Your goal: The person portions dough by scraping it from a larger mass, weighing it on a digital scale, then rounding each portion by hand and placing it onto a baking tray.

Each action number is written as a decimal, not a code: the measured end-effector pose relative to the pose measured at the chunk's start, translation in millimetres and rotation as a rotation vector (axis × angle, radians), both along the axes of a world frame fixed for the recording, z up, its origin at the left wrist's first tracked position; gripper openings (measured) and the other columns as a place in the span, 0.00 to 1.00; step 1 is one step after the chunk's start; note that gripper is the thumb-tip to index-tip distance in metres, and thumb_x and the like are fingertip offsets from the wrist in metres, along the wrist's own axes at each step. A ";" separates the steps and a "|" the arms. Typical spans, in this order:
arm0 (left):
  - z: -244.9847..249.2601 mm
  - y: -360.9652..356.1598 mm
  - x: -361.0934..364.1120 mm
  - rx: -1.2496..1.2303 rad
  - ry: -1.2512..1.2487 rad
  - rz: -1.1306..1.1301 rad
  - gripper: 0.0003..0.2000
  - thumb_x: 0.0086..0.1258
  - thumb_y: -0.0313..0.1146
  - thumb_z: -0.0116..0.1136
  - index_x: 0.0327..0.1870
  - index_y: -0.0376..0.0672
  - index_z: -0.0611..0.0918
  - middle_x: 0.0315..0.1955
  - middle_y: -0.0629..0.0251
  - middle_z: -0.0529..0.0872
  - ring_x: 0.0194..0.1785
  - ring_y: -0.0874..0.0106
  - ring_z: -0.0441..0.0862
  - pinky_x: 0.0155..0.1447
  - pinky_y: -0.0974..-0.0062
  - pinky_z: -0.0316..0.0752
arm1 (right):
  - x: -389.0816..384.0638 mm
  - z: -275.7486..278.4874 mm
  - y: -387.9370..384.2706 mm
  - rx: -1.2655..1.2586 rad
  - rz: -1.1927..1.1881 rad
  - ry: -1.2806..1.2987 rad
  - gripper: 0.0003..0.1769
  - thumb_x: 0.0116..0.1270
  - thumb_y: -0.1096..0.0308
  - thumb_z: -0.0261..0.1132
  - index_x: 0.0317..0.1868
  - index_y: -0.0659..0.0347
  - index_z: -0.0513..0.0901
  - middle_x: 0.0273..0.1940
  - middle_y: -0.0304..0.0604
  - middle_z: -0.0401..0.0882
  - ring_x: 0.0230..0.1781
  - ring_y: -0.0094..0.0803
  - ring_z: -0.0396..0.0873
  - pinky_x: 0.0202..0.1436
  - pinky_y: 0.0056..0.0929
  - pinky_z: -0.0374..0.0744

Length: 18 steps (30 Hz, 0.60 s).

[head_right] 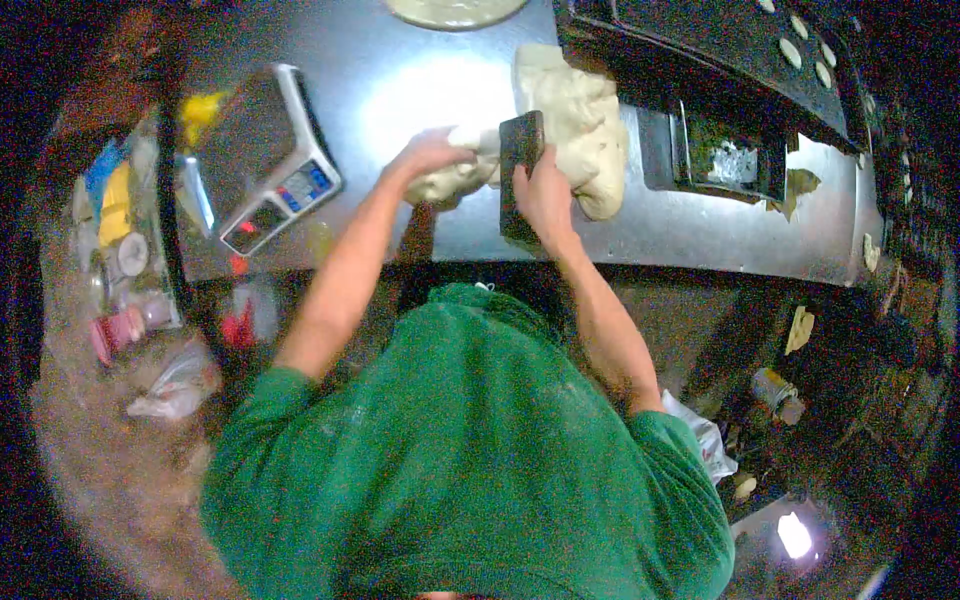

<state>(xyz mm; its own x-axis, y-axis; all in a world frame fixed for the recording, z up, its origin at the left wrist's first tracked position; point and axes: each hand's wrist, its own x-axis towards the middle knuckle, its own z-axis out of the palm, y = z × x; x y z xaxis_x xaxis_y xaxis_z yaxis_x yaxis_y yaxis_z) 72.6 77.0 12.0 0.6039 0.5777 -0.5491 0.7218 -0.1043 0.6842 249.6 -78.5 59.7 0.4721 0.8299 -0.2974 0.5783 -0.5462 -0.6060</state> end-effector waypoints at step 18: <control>153.4 -21.2 -255.5 0.600 -0.402 0.194 0.30 0.50 0.40 0.77 0.58 0.50 0.82 0.53 0.58 0.85 0.58 0.59 0.81 0.65 0.59 0.74 | -25.8 -82.0 50.3 0.317 -0.028 0.071 0.30 0.65 0.64 0.71 0.63 0.73 0.74 0.52 0.57 0.83 0.54 0.45 0.82 0.61 0.40 0.77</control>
